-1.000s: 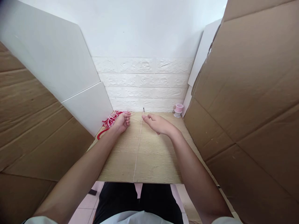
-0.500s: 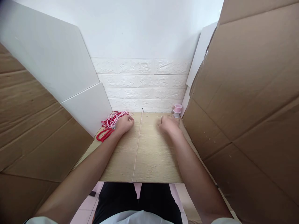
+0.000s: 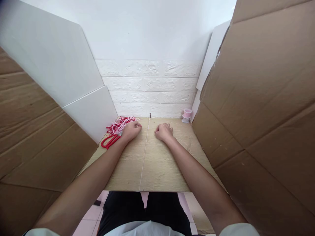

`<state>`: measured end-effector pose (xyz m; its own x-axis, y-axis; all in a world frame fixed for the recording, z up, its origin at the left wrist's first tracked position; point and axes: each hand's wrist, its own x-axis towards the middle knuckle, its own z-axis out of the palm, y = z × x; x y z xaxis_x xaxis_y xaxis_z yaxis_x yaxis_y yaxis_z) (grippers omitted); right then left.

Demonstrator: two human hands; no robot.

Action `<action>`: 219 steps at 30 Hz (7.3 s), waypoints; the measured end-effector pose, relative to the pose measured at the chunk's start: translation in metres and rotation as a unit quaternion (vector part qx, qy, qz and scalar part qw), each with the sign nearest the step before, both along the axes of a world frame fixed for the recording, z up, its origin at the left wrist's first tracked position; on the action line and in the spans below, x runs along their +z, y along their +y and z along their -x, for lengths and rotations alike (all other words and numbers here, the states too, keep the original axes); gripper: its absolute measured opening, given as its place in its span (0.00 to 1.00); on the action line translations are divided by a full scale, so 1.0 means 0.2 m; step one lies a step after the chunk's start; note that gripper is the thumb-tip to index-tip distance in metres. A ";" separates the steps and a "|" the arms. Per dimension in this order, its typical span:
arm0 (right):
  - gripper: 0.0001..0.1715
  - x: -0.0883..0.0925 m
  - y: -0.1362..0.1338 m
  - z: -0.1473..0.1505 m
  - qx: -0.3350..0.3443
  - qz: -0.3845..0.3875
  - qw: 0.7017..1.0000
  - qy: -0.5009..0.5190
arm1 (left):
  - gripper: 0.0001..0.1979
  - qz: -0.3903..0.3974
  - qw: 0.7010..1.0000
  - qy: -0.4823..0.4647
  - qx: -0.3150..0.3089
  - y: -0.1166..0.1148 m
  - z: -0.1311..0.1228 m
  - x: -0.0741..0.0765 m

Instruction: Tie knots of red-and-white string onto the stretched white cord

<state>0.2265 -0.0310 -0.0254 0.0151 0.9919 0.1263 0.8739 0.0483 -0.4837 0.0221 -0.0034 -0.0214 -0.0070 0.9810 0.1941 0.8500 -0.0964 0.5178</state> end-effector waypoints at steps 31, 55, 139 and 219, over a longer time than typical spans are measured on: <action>0.28 0.04 -0.06 -0.12 0.332 0.176 0.868 0.324 | 0.11 0.011 1.000 0.017 -0.009 0.01 0.00 -0.01; 0.32 0.00 -0.10 -0.02 0.318 -0.034 0.941 0.115 | 0.10 0.051 0.971 -0.058 -0.228 -0.03 0.01 0.05; 0.19 -0.10 -0.09 0.07 0.193 -0.079 0.946 0.249 | 0.06 -0.137 0.761 -0.629 0.082 0.10 0.14 0.14; 0.32 -0.16 0.03 0.02 0.052 -0.166 0.921 0.349 | 0.13 -0.034 0.998 0.002 -0.056 -0.01 -0.01 0.01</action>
<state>0.2228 -0.0258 -0.0565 0.1145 0.9009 0.4186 0.3389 0.3607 -0.8689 0.0233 -0.0056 -0.0191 0.1028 0.9602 0.2598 0.8339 -0.2255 0.5038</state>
